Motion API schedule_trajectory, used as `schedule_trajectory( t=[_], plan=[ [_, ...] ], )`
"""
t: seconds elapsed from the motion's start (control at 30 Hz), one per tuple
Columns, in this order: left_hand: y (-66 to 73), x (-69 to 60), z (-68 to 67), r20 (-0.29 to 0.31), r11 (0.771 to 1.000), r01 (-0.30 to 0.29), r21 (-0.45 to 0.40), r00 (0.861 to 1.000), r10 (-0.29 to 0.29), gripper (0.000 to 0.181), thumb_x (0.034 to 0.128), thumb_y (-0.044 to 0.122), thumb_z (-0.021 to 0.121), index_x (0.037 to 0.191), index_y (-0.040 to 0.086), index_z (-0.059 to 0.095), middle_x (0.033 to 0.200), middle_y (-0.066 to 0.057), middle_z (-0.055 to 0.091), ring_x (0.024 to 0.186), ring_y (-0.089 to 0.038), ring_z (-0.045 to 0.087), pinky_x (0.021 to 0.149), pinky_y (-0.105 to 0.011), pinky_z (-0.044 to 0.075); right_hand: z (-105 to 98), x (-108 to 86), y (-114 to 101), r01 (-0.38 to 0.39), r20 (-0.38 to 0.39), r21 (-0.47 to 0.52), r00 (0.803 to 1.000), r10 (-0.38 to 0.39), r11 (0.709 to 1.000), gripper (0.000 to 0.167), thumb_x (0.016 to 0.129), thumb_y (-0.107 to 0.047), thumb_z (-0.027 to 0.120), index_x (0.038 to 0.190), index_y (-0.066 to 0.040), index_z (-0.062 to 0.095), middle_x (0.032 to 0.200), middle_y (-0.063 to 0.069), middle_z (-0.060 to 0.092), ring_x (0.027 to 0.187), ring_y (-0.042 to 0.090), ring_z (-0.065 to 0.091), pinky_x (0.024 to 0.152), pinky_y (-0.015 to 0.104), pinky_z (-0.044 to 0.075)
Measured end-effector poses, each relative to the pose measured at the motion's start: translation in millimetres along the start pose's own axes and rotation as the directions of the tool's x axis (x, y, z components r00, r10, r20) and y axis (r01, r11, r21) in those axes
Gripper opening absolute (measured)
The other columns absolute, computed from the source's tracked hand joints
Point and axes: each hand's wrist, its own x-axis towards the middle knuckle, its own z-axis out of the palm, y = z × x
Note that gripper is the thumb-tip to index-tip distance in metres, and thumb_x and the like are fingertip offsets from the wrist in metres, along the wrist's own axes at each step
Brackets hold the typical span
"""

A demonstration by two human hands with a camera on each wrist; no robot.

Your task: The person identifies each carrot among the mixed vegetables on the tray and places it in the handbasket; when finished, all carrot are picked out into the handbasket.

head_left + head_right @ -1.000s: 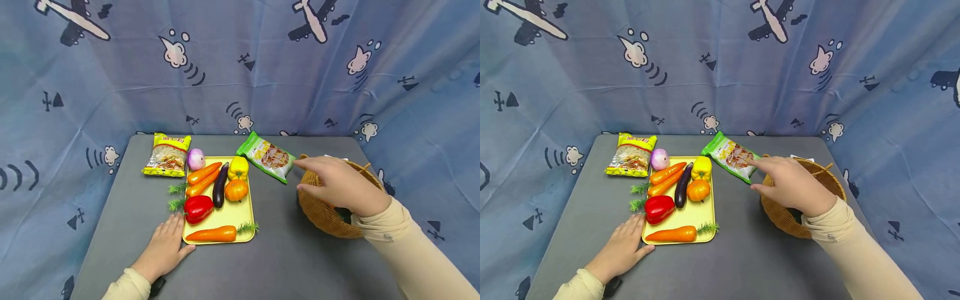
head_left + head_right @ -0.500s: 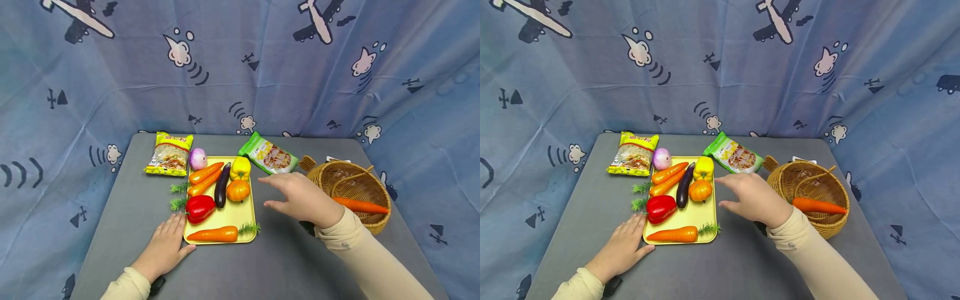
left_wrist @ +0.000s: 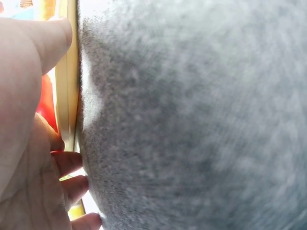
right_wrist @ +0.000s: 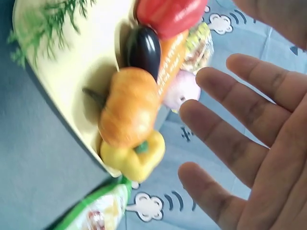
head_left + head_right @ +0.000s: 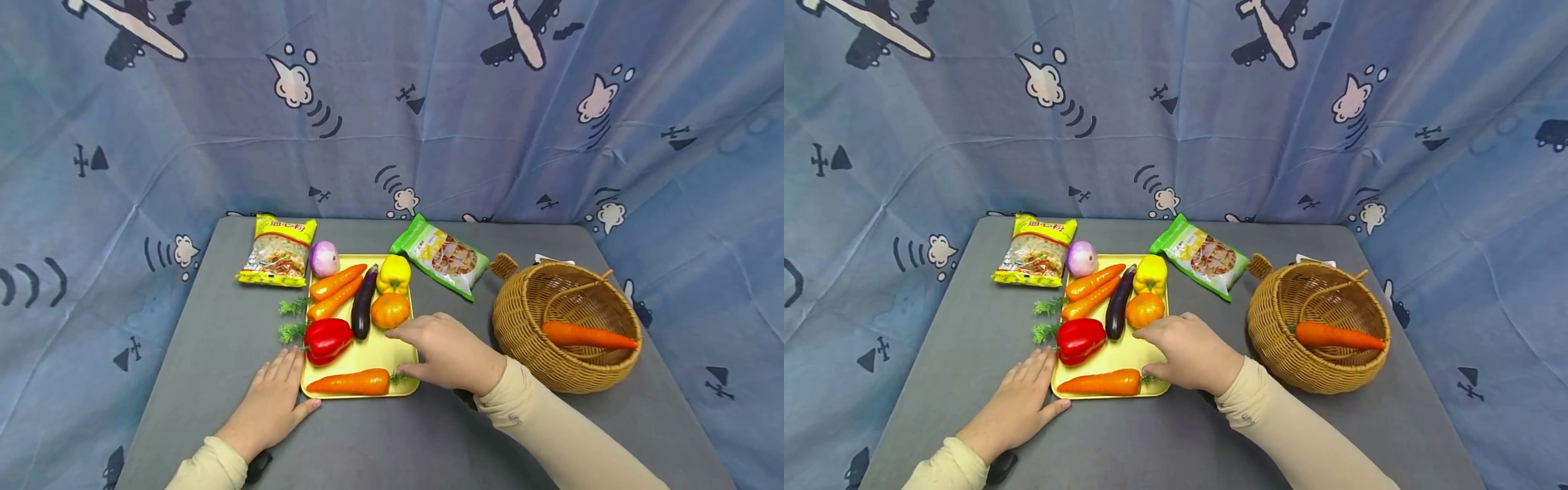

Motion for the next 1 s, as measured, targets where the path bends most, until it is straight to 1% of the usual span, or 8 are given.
schedule_trajectory(
  t=[0.1,0.3,0.47,0.57,0.7,0.77,0.83,1.0],
  plan=[
    [0.1,-0.7,-0.3,-0.003,1.0,-0.001,0.0,1.0,0.001,0.095,0.1008,0.052,0.071,0.162,-0.011,0.033,0.167,-0.029,0.033,0.153,-0.049,0.032,0.119,-0.069,0.028,10.1,4.0,-3.9,0.005,0.009,0.007,1.0,-0.005,1.0,0.055,0.088,-0.035,0.091,0.135,-0.012,0.074,0.127,0.002,0.075,0.119,0.019,0.069,0.097,0.049,0.053],
    [-0.6,-0.5,0.4,0.005,1.0,0.009,0.004,1.0,-0.009,0.096,0.1013,0.053,0.07,0.163,-0.01,0.031,0.168,-0.028,0.031,0.154,-0.048,0.03,0.12,-0.069,0.027,27.6,13.2,-10.9,0.028,0.038,-0.032,0.999,-0.027,0.999,0.051,0.089,-0.035,0.089,0.133,-0.012,0.075,0.126,0.002,0.075,0.118,0.02,0.069,0.097,0.049,0.053],
    [-2.2,0.9,4.0,-0.011,1.0,-0.004,0.011,1.0,0.004,0.096,0.1009,0.053,0.07,0.162,-0.01,0.032,0.168,-0.028,0.032,0.154,-0.048,0.031,0.119,-0.068,0.027,42.1,17.8,-15.3,0.022,0.053,-0.034,0.998,-0.02,0.999,0.047,0.092,-0.04,0.086,0.131,-0.015,0.077,0.123,-0.001,0.076,0.116,0.017,0.069,0.097,0.048,0.052],
    [-2.1,2.2,5.1,-0.018,1.0,-0.014,0.015,1.0,0.014,0.096,0.1008,0.053,0.07,0.162,-0.011,0.033,0.168,-0.028,0.033,0.153,-0.048,0.031,0.119,-0.068,0.028,50.0,18.8,-17.2,0.005,0.06,-0.036,0.998,-0.003,0.999,0.046,0.093,-0.041,0.085,0.13,-0.016,0.078,0.122,-0.002,0.076,0.115,0.017,0.069,0.099,0.049,0.051],
    [-1.1,3.6,3.9,0.001,1.0,-0.009,0.021,1.0,0.009,0.096,0.1016,0.055,0.068,0.163,-0.009,0.032,0.169,-0.027,0.031,0.155,-0.047,0.03,0.12,-0.067,0.027,60.1,20.0,-18.1,-0.014,0.079,-0.038,0.997,0.017,0.999,0.047,0.092,-0.044,0.085,0.13,-0.016,0.078,0.122,-0.003,0.076,0.114,0.021,0.069,0.105,0.058,0.045],
    [-1.5,3.9,4.2,-0.001,1.0,-0.009,0.014,1.0,0.009,0.096,0.1017,0.056,0.068,0.163,-0.01,0.032,0.168,-0.027,0.032,0.155,-0.047,0.03,0.12,-0.067,0.027,64.6,20.8,-18.3,-0.017,0.086,-0.034,0.996,0.02,0.999,0.05,0.091,-0.046,0.085,0.13,-0.016,0.077,0.124,-0.003,0.075,0.115,0.022,0.068,0.108,0.065,0.041],
    [-2.7,3.5,5.0,-0.016,1.0,-0.015,0.0,1.0,0.015,0.096,0.101,0.054,0.07,0.162,-0.01,0.034,0.167,-0.028,0.033,0.154,-0.048,0.031,0.12,-0.068,0.027,68.9,21.6,-18.8,-0.022,0.091,-0.031,0.996,0.025,0.999,0.052,0.09,-0.047,0.086,0.131,-0.016,0.077,0.124,-0.002,0.075,0.116,0.022,0.067,0.111,0.069,0.037],
    [-7.3,1.7,10.8,-0.063,0.999,-0.037,-0.007,0.997,0.037,0.097,0.1003,0.056,0.069,0.16,-0.012,0.035,0.165,-0.03,0.036,0.152,-0.049,0.033,0.118,-0.069,0.028,79.8,23.4,-19.9,-0.038,0.107,-0.039,0.993,0.042,0.999,0.056,0.087,-0.047,0.088,0.133,-0.017,0.076,0.123,-0.003,0.075,0.114,0.021,0.067,0.114,0.071,0.031]
  ],
)
